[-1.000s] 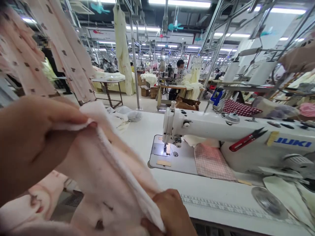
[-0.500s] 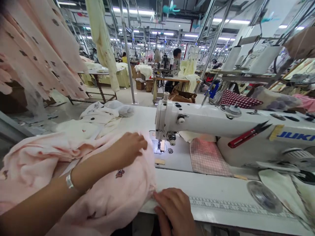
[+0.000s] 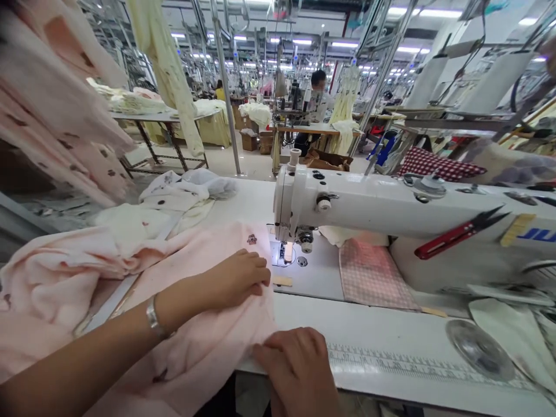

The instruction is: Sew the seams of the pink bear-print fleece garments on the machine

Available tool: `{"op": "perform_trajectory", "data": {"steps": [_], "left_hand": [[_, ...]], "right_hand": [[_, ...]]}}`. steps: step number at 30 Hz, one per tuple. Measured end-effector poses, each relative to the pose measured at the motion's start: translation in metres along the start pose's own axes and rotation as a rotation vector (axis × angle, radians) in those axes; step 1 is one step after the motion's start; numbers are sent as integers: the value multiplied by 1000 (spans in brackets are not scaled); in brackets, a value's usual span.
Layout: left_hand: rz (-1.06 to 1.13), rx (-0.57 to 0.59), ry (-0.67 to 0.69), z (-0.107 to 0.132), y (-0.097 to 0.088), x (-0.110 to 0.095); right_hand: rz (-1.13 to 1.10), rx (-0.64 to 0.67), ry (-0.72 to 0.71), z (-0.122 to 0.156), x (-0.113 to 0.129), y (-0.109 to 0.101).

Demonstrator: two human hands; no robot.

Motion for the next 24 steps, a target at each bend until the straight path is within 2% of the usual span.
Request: {"op": "perform_trajectory", "data": {"steps": [3,6,10,13,16,19,24], "left_hand": [[21,-43,-18,3,12,2],[37,-98,-38,9,17,4],[64,-150,-39,15,20,7],[84,-172,-32,15,22,8],[103,-191,-33,14,23,9],[113,-203,-37,15,23,9],[117,-192,-32,20,22,6]], "right_hand": [[23,-78,-111,-12,19,13],[2,-129,-55,-20,26,22],[-137,-253,-99,-20,23,6],[-91,-148,-192,-16,24,7],[-53,-56,-147,-16,27,24],[-119,-54,-92,-20,31,33],[-332,-185,-85,-25,19,6]]}}
Point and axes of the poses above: each hand's wrist, its own z-axis away from the middle knuckle, its own y-axis out of the palm, x = y × z, the point moved 4 cm from there along -z, towards the middle knuckle, and after that the axes turned 9 degrees about -x, right-handed, at the moved point
